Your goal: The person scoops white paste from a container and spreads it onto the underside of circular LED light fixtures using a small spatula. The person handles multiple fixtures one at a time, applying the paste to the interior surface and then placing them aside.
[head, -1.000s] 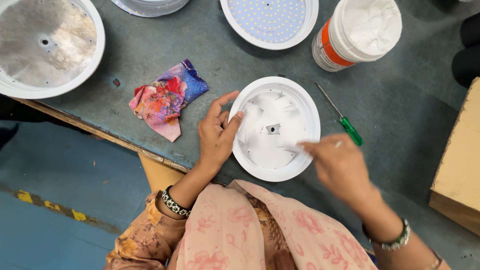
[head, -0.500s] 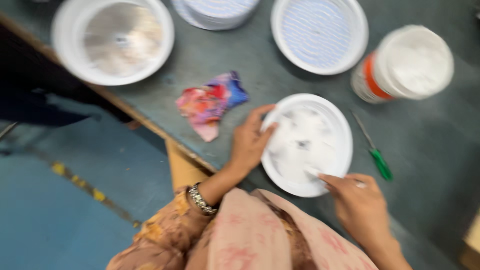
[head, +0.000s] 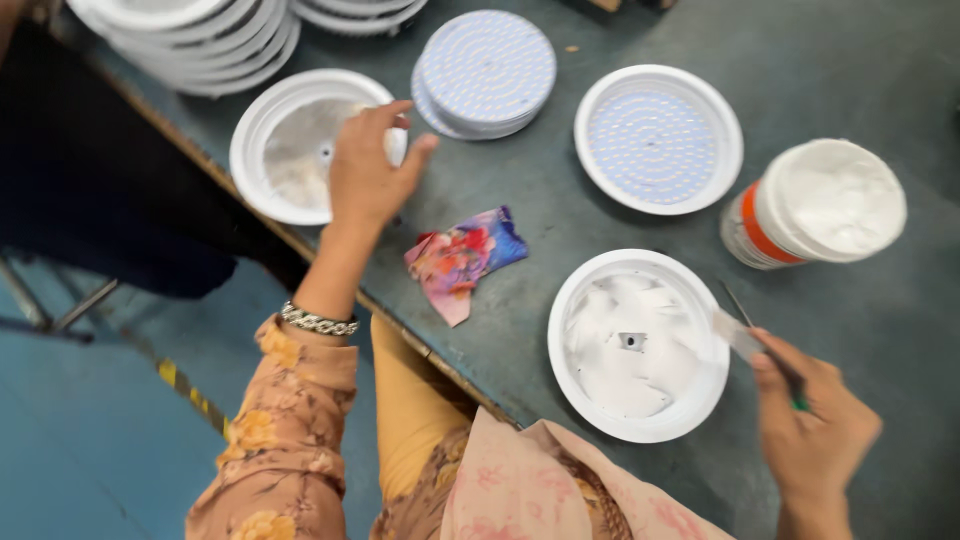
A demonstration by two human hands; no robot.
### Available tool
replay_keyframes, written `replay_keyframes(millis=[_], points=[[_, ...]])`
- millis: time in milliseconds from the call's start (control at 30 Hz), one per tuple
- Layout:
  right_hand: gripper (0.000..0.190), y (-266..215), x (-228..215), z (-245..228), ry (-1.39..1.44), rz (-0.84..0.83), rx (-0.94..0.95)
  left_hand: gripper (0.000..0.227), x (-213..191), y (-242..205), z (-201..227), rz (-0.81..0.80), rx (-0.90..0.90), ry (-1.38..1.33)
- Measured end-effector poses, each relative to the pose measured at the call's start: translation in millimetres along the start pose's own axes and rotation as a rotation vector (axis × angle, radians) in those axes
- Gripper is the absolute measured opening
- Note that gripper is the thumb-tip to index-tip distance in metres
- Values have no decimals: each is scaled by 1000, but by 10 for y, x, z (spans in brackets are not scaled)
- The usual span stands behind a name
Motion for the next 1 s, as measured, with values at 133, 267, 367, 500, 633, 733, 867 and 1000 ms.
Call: replay_keyframes(millis=[133, 267, 367, 500, 633, 733, 867, 1000], points=[[23, 91, 46, -314, 15, 24, -25, 88, 844, 460, 414, -96, 278, 119], [19, 318, -225, -511, 16, 92, -160, 112, 1308, 883, 532, -221, 258, 252], [21, 590, -550, -406, -126, 123, -216, 113, 1513, 769, 510, -441, 173, 437], [23, 1217, -693, 35, -303, -61, -191, 82, 1242, 230, 694, -368, 338, 428], [19, 1936, -415, 252, -329, -355, -372, 56, 468, -153, 719, -195, 253, -26], [14, 2149, -63, 266, -481, -507, -468, 50, 65, -395, 531, -67, -230, -928], [19, 2210, 174, 422, -634, -751, -173, 56, -102, -741, 624, 33, -437, -1386], [26, 2352, 94, 542, -519, -842, -52, 56, 141, -1019, 810, -75, -729, -1553]])
Point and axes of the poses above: each hand's wrist, its own y-axis towards the middle knuckle, its own x-axis out of the palm, z = x × y, the point moved 7 cm from there along y, towards the middle knuckle, and after that the axes turned 1 degree about x, right-handed, at the moved point
